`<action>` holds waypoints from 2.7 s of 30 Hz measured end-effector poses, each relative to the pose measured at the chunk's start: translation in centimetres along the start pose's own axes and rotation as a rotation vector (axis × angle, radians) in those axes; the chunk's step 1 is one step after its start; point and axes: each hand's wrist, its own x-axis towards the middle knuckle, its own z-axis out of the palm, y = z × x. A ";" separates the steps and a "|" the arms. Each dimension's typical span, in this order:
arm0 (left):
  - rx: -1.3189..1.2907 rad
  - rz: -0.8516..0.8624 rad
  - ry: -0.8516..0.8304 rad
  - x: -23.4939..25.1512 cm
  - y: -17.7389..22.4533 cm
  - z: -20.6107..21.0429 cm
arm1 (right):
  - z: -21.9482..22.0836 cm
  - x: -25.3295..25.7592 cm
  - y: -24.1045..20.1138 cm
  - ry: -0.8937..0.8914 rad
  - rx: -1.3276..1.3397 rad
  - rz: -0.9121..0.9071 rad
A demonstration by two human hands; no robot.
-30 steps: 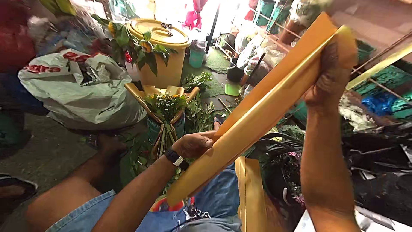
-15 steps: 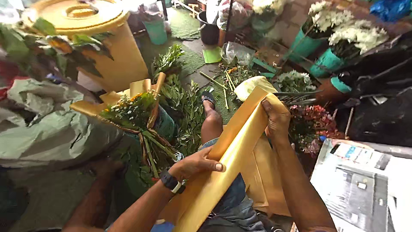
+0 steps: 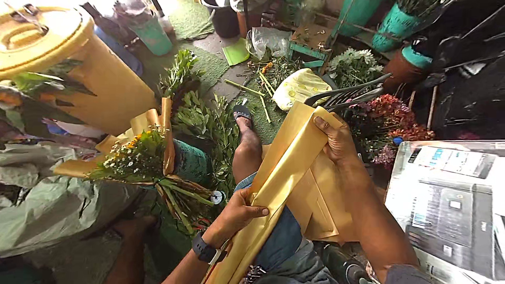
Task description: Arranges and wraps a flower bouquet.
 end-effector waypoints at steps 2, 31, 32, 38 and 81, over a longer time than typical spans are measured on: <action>0.041 0.051 -0.006 -0.8 0.4 -0.3 | 0.1 0.4 -0.5 -0.045 0.035 -0.013; 0.180 0.213 -0.183 -4.7 8.1 -1.0 | 8.9 -1.0 -15.3 -0.705 -0.299 -0.417; 0.173 0.241 -0.194 -5.3 8.2 -1.5 | 9.7 -1.0 -15.9 -0.728 -0.327 -0.442; 0.117 0.368 -0.105 -8.3 7.8 -3.5 | 14.9 -1.4 -17.7 -0.719 -0.387 -0.530; -0.804 0.436 1.441 -17.7 -10.1 -31.7 | 37.4 -10.5 32.2 -0.778 -0.749 0.413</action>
